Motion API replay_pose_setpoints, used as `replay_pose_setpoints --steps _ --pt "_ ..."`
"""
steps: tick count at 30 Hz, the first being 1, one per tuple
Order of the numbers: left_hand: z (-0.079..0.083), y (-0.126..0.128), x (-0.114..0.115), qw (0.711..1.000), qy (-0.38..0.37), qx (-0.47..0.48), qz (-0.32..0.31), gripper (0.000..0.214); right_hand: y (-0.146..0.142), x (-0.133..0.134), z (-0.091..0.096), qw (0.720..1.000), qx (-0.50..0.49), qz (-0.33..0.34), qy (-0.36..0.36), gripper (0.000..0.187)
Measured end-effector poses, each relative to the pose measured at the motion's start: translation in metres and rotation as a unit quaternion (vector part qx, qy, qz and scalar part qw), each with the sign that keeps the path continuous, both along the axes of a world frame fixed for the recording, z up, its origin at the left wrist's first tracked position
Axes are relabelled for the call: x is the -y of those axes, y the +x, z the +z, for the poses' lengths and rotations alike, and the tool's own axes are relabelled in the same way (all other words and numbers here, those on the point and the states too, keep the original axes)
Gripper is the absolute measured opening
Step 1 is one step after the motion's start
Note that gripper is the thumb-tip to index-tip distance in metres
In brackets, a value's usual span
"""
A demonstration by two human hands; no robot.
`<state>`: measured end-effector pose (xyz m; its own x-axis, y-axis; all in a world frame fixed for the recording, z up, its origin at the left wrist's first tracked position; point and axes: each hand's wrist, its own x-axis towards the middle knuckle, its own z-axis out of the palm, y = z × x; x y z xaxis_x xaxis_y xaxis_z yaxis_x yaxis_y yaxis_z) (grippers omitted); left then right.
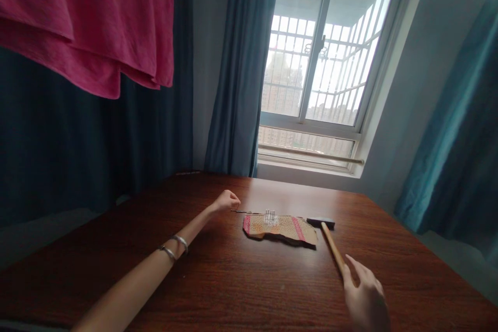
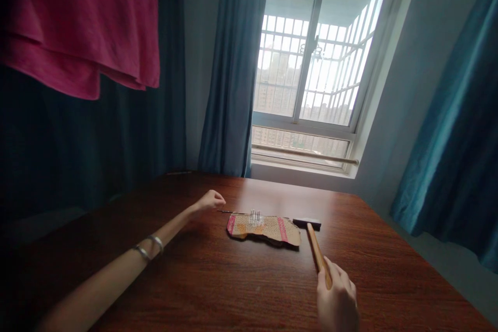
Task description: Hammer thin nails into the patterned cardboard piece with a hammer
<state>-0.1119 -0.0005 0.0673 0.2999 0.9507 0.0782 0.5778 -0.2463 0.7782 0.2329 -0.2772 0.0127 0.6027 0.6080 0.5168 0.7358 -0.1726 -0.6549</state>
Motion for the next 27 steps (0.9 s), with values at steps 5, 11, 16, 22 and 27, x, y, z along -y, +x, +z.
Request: replay_pose_setpoints --steps 5,11,16,22,27 --pt "0.02 0.031 0.021 0.976 -0.009 0.206 -0.073 0.041 -0.058 -0.043 0.047 0.959 -0.169 0.229 0.018 0.039" --pt "0.016 0.077 0.043 0.953 0.009 0.268 -0.141 0.039 -0.103 -0.111 0.065 0.9 -0.251 0.35 0.066 0.042" --pt "0.01 0.099 0.056 0.948 0.037 0.258 -0.181 0.035 -0.106 -0.137 0.067 0.886 -0.241 0.389 0.068 0.046" --pt "0.007 0.104 0.06 0.954 0.085 0.235 -0.166 0.033 -0.103 -0.15 0.06 0.887 -0.221 0.402 0.064 0.044" --pt "-0.005 0.104 0.041 0.961 0.065 0.241 -0.121 0.036 -0.088 -0.171 0.046 0.898 -0.18 0.399 0.05 0.033"
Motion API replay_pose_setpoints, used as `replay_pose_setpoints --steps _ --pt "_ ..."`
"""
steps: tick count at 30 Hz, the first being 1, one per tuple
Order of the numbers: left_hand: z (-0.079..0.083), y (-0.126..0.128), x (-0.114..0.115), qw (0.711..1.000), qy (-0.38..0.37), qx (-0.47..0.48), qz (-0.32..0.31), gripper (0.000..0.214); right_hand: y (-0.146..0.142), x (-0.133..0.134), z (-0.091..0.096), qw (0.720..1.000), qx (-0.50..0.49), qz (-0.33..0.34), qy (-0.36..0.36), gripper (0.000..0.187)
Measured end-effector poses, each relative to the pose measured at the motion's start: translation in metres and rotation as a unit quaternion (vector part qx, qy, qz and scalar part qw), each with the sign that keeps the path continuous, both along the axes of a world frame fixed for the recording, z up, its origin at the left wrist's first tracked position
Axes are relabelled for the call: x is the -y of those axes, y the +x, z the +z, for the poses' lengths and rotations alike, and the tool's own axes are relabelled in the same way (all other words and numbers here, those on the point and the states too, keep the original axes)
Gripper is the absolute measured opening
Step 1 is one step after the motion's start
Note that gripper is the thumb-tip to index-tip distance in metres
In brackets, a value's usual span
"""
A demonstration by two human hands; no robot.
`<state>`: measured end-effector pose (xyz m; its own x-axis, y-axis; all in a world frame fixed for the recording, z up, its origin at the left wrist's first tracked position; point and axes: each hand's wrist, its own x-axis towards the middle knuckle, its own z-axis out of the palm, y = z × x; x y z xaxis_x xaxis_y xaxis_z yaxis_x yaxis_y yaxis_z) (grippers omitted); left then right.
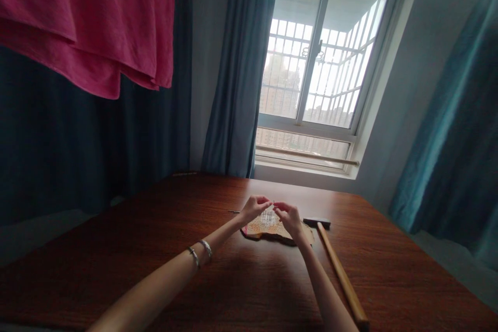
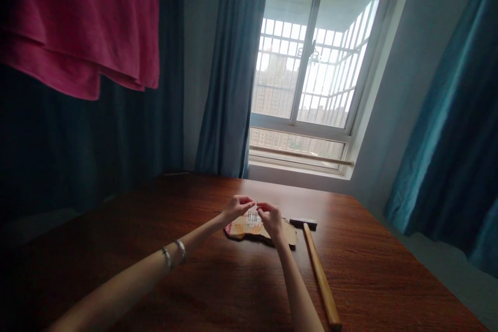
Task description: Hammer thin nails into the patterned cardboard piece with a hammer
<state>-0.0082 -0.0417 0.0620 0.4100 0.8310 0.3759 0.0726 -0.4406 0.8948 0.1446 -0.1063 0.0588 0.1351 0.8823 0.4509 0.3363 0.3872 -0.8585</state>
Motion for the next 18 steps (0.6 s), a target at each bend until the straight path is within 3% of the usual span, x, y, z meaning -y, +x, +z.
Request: replay_pose_setpoints --steps 5,9,13,18 --pt "-0.019 0.001 -0.03 0.984 -0.11 0.127 0.068 0.035 0.014 -0.026 -0.021 0.999 0.028 -0.034 -0.008 0.027" --pt "-0.034 0.007 -0.042 0.959 -0.209 0.185 0.057 0.034 0.018 -0.041 -0.041 0.998 0.038 -0.056 -0.007 0.026" --pt "-0.044 0.014 -0.044 0.959 -0.213 0.184 0.029 0.039 0.021 -0.047 -0.056 0.996 0.043 -0.072 -0.007 0.027" --pt "-0.047 0.016 -0.04 0.976 -0.164 0.144 0.022 0.048 0.024 -0.047 -0.061 0.996 0.058 -0.061 -0.008 0.025"
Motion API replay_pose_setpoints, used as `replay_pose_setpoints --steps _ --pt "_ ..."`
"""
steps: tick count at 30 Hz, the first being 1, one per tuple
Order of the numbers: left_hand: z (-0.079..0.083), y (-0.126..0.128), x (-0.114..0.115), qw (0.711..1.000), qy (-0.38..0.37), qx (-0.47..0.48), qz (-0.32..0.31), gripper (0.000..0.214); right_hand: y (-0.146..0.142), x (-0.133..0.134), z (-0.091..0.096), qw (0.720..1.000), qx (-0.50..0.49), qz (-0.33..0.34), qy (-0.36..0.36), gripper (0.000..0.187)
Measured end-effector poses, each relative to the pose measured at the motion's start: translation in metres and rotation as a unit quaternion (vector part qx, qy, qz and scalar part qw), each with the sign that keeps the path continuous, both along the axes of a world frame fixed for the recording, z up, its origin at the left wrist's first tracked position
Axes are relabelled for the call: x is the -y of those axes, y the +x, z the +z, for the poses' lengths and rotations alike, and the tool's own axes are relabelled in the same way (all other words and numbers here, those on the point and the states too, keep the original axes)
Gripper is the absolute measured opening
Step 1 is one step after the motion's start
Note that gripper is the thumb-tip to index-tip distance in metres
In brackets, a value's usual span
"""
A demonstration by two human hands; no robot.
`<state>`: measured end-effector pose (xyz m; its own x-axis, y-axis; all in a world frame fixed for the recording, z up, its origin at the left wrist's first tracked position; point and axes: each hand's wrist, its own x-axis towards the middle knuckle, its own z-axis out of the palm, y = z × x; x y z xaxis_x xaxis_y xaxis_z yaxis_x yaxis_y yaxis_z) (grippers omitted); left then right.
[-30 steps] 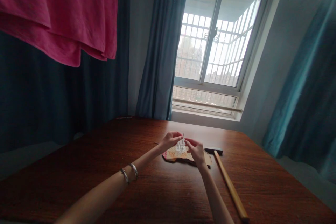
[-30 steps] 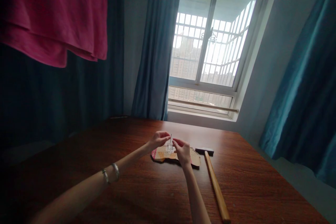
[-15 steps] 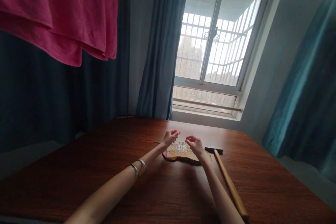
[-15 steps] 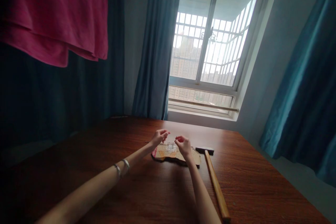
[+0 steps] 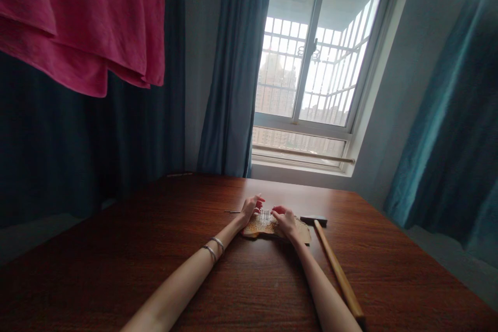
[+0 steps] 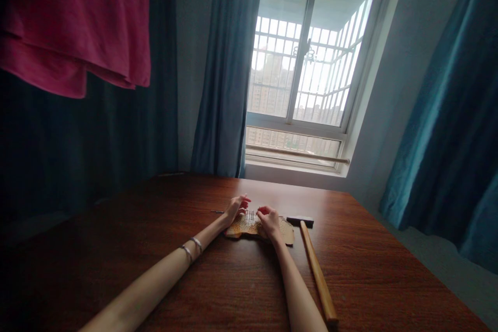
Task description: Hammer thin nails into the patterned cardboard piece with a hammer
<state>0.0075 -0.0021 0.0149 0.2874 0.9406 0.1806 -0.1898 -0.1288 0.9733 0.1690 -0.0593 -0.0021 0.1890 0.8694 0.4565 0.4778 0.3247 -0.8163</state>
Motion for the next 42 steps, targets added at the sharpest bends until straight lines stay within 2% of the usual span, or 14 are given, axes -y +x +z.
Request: replay_pose_setpoints --steps 7,15,21,34,38,42 --pt "0.005 -0.001 0.011 0.99 0.094 -0.107 -0.005 0.049 -0.003 0.004 0.002 0.999 0.027 0.018 -0.001 0.023" --pt "0.006 0.003 0.016 0.959 0.198 -0.201 -0.04 0.037 -0.004 0.008 0.003 0.998 0.05 0.035 0.003 0.022" --pt "0.003 0.004 0.015 0.946 0.22 -0.236 -0.027 0.033 -0.003 0.009 0.0 0.998 0.06 0.034 -0.001 0.024" --pt "0.0 0.008 0.016 0.947 0.222 -0.229 -0.043 0.025 -0.007 0.011 -0.004 0.996 0.082 0.0 -0.024 0.021" --pt "-0.003 0.009 0.012 0.943 0.222 -0.245 -0.032 0.025 -0.011 0.015 0.005 0.994 0.094 -0.006 -0.046 0.02" --pt "-0.005 0.009 0.011 0.939 0.235 -0.25 -0.025 0.024 0.007 0.026 0.035 0.99 0.116 -0.019 -0.075 0.025"
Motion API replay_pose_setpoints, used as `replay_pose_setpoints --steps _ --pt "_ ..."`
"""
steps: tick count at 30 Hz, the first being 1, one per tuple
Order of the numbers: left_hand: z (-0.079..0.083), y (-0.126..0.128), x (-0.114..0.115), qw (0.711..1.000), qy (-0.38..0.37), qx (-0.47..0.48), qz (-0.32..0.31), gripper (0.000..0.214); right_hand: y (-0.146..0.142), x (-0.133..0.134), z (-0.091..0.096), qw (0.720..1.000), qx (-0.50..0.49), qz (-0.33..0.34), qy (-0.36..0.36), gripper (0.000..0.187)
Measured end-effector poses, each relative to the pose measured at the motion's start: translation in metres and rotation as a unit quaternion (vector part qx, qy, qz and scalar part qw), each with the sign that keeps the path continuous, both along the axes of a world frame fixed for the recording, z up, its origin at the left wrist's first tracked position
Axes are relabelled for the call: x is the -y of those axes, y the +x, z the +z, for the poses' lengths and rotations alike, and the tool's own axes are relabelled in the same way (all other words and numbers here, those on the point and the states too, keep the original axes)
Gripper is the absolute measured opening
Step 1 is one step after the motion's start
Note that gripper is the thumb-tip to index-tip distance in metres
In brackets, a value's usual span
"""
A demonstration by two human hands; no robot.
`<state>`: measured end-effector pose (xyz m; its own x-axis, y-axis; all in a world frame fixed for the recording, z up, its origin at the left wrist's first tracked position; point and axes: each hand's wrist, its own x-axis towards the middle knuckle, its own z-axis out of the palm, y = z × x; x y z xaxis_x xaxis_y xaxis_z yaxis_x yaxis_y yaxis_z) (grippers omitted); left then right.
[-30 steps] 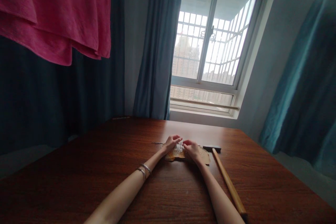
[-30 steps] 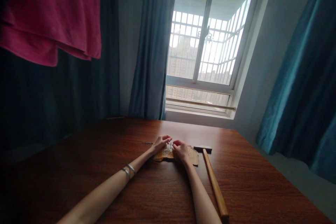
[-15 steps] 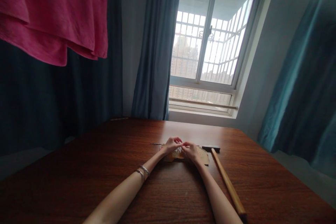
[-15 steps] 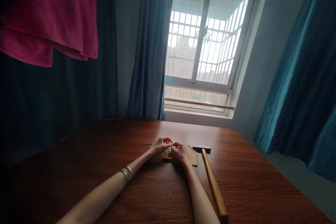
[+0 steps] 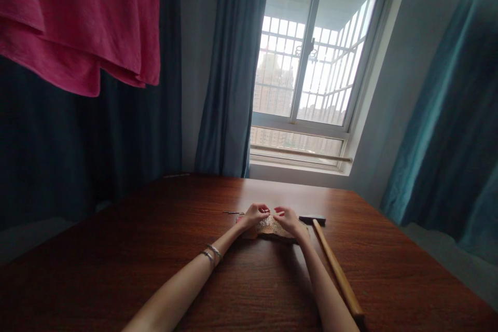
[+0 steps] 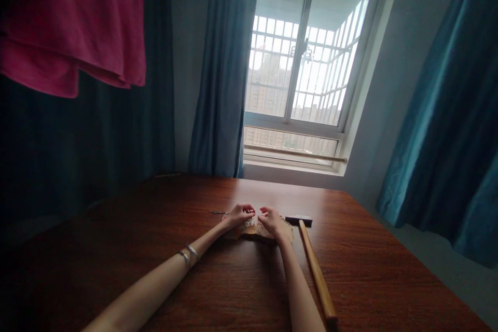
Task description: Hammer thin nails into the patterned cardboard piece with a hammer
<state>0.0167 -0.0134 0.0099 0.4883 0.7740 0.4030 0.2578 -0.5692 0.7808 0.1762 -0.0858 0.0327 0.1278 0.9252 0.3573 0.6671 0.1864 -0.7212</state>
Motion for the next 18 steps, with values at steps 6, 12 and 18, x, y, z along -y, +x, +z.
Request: replay_pose_setpoints --steps 6,12,18 --pt "-0.002 0.0 -0.001 1.0 -0.014 -0.005 0.002 0.023 0.067 0.089 0.024 0.989 0.041 -0.142 -0.009 0.038" --pt "-0.005 0.001 -0.002 1.0 -0.019 0.002 -0.002 0.023 0.089 0.19 -0.037 0.914 0.156 -0.362 -0.091 0.05" --pt "-0.004 0.001 -0.001 1.0 -0.023 0.009 -0.007 0.024 0.07 0.202 -0.053 0.891 0.277 -0.345 -0.097 0.035"
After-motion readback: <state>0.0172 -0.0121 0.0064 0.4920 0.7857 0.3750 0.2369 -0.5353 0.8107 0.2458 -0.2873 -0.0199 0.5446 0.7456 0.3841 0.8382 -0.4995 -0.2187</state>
